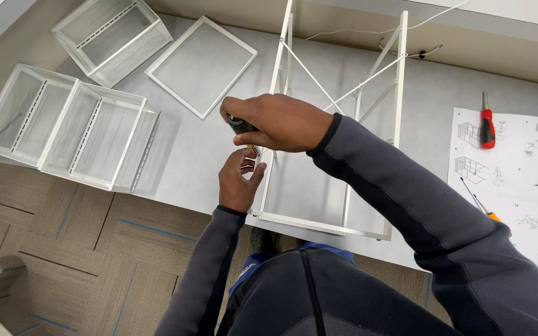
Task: The person assembles a white metal shelving frame on a workbench. They use a screwdriver to tighten screws at multiple joints, following an instruction sheet laid out nearby. The person handles the frame, screws, and screwdriver throughout the process.
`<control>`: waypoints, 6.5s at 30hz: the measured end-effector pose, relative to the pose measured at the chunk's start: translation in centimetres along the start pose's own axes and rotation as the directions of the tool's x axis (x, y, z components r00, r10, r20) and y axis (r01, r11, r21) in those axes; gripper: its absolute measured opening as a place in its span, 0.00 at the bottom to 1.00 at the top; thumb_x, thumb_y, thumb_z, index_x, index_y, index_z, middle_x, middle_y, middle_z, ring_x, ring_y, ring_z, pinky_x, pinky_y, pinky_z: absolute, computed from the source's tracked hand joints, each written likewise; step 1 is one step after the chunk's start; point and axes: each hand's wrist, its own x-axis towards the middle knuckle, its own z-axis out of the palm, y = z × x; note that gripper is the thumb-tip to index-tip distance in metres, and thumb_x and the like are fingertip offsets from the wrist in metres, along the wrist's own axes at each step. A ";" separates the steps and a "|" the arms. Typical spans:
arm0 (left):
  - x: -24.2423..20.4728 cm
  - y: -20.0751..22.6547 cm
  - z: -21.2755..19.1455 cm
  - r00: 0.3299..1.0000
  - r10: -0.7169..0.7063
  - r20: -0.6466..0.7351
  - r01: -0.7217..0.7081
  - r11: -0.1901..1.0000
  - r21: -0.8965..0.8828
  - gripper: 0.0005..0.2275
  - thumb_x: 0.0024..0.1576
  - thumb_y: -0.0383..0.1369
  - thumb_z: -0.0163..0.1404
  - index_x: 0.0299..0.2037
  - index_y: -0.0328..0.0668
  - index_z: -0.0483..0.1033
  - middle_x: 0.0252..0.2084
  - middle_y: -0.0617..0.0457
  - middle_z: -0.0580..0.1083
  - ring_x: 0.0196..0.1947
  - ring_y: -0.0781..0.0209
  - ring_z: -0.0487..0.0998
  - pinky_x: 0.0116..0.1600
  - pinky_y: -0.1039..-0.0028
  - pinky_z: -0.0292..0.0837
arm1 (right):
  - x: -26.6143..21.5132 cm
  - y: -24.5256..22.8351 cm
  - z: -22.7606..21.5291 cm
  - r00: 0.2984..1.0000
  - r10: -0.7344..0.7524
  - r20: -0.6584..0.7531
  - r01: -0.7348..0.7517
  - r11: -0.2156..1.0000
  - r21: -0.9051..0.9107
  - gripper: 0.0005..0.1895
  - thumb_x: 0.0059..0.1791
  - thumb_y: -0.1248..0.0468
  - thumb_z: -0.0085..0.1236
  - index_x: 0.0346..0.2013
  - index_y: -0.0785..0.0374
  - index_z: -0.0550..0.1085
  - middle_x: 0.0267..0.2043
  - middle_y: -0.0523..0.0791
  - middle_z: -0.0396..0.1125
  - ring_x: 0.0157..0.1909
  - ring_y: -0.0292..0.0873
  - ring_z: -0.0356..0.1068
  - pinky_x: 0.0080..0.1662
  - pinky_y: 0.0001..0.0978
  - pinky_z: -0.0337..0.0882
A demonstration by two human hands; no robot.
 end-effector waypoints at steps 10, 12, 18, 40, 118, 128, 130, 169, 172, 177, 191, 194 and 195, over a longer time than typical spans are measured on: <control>-0.3 1.6 -0.1 0.998 -0.059 0.016 0.057 0.994 0.093 0.15 0.69 0.25 0.65 0.63 0.32 0.77 0.54 0.35 0.79 0.49 0.35 0.90 0.53 0.58 0.92 | 0.1 -0.4 1.8 0.972 -0.030 -0.235 -0.009 0.987 -0.163 0.23 0.65 0.42 0.60 0.72 0.46 0.72 0.45 0.48 0.75 0.42 0.65 0.81 0.42 0.63 0.81; -0.7 2.0 0.0 0.999 -0.045 0.018 0.043 0.993 0.111 0.14 0.69 0.25 0.65 0.63 0.33 0.77 0.53 0.37 0.79 0.48 0.37 0.90 0.52 0.59 0.92 | -0.5 -0.7 1.6 0.974 -0.033 -0.224 -0.004 0.987 -0.161 0.21 0.67 0.45 0.57 0.72 0.46 0.74 0.44 0.49 0.75 0.41 0.66 0.80 0.42 0.64 0.81; 0.2 2.9 -0.4 0.989 -0.143 0.036 0.139 0.986 0.086 0.16 0.69 0.27 0.65 0.65 0.35 0.77 0.56 0.37 0.80 0.49 0.37 0.91 0.54 0.58 0.92 | -1.7 -2.2 -1.9 0.998 -0.022 -0.052 0.021 1.000 -0.021 0.17 0.64 0.60 0.53 0.68 0.50 0.68 0.61 0.53 0.70 0.45 0.73 0.77 0.44 0.68 0.80; 0.7 2.6 0.2 0.972 -0.227 0.067 0.221 0.971 0.087 0.16 0.71 0.36 0.64 0.65 0.48 0.76 0.57 0.42 0.82 0.46 0.49 0.85 0.51 0.62 0.90 | -1.3 -0.8 -0.6 0.998 -0.042 -0.048 0.021 0.928 -0.373 0.11 0.65 0.55 0.52 0.57 0.57 0.69 0.52 0.50 0.68 0.42 0.70 0.80 0.41 0.65 0.82; 2.2 1.4 1.4 0.842 -0.425 0.332 0.476 0.875 -0.090 0.17 0.82 0.32 0.34 0.70 0.31 0.74 0.37 0.48 0.76 0.20 0.68 0.73 0.24 0.76 0.72 | -1.9 -2.8 -1.6 0.999 -0.043 0.012 0.043 0.998 -0.047 0.16 0.64 0.63 0.58 0.67 0.55 0.69 0.59 0.51 0.73 0.61 0.66 0.76 0.56 0.65 0.80; 2.9 4.3 0.8 0.862 -0.440 0.254 0.455 0.891 0.001 0.18 0.83 0.40 0.37 0.62 0.43 0.82 0.20 0.60 0.65 0.16 0.70 0.67 0.25 0.76 0.62 | -2.3 -0.9 -1.4 0.996 0.029 -0.079 -0.038 0.991 -0.126 0.19 0.66 0.59 0.57 0.70 0.56 0.66 0.59 0.51 0.72 0.55 0.68 0.79 0.49 0.66 0.82; 2.8 4.3 0.8 0.860 -0.440 0.257 0.460 0.888 -0.020 0.19 0.83 0.42 0.38 0.60 0.44 0.83 0.19 0.60 0.65 0.15 0.69 0.67 0.24 0.76 0.63 | -2.2 -1.3 -1.2 0.998 -0.017 -0.064 0.009 0.992 -0.124 0.17 0.65 0.62 0.56 0.69 0.57 0.67 0.63 0.51 0.71 0.58 0.68 0.78 0.52 0.65 0.82; 1.7 2.4 1.2 0.884 -0.385 0.265 0.371 0.923 0.106 0.12 0.74 0.35 0.52 0.63 0.48 0.83 0.34 0.49 0.84 0.37 0.57 0.81 0.46 0.65 0.76 | -0.5 0.1 0.4 0.957 0.117 -0.266 -0.241 0.831 -0.501 0.23 0.68 0.39 0.45 0.44 0.52 0.70 0.30 0.47 0.73 0.33 0.63 0.82 0.33 0.56 0.79; 1.9 1.6 1.4 0.885 -0.382 0.266 0.365 0.924 0.115 0.12 0.74 0.36 0.52 0.63 0.49 0.83 0.34 0.49 0.84 0.37 0.56 0.81 0.46 0.65 0.76 | -0.7 0.1 -0.2 0.939 0.064 -0.337 -0.225 0.858 -0.463 0.17 0.63 0.42 0.48 0.46 0.50 0.70 0.46 0.46 0.74 0.40 0.60 0.81 0.35 0.53 0.80; 1.6 1.6 1.6 0.885 -0.374 0.277 0.362 0.927 0.095 0.12 0.74 0.36 0.53 0.63 0.48 0.83 0.34 0.48 0.84 0.37 0.56 0.81 0.46 0.65 0.76 | -0.4 2.0 1.3 0.953 -0.016 -0.302 -0.147 0.849 -0.508 0.10 0.65 0.55 0.48 0.45 0.52 0.75 0.44 0.43 0.74 0.42 0.56 0.81 0.38 0.52 0.81; 1.6 2.4 1.5 0.881 -0.374 0.289 0.378 0.925 0.043 0.10 0.75 0.32 0.51 0.62 0.46 0.83 0.29 0.50 0.81 0.30 0.61 0.78 0.40 0.70 0.73 | -1.4 -1.3 -1.3 0.977 0.040 -0.210 -0.108 0.940 -0.324 0.15 0.62 0.49 0.56 0.60 0.51 0.71 0.58 0.48 0.72 0.38 0.63 0.81 0.38 0.62 0.82; 1.8 2.2 1.7 0.866 -0.398 0.303 0.403 0.914 0.046 0.11 0.75 0.33 0.51 0.63 0.46 0.82 0.31 0.49 0.83 0.31 0.61 0.79 0.41 0.70 0.74 | -1.3 -0.2 -0.6 0.987 0.061 -0.149 -0.106 0.942 -0.318 0.12 0.62 0.60 0.51 0.60 0.54 0.71 0.49 0.49 0.74 0.38 0.67 0.81 0.38 0.66 0.81; 1.8 2.4 1.7 0.866 -0.397 0.306 0.403 0.914 0.045 0.11 0.75 0.33 0.51 0.63 0.46 0.82 0.31 0.49 0.83 0.31 0.61 0.79 0.41 0.70 0.74 | -1.3 0.0 0.1 0.987 0.064 -0.149 -0.109 0.941 -0.319 0.12 0.62 0.60 0.51 0.60 0.54 0.71 0.49 0.49 0.74 0.38 0.67 0.81 0.38 0.66 0.81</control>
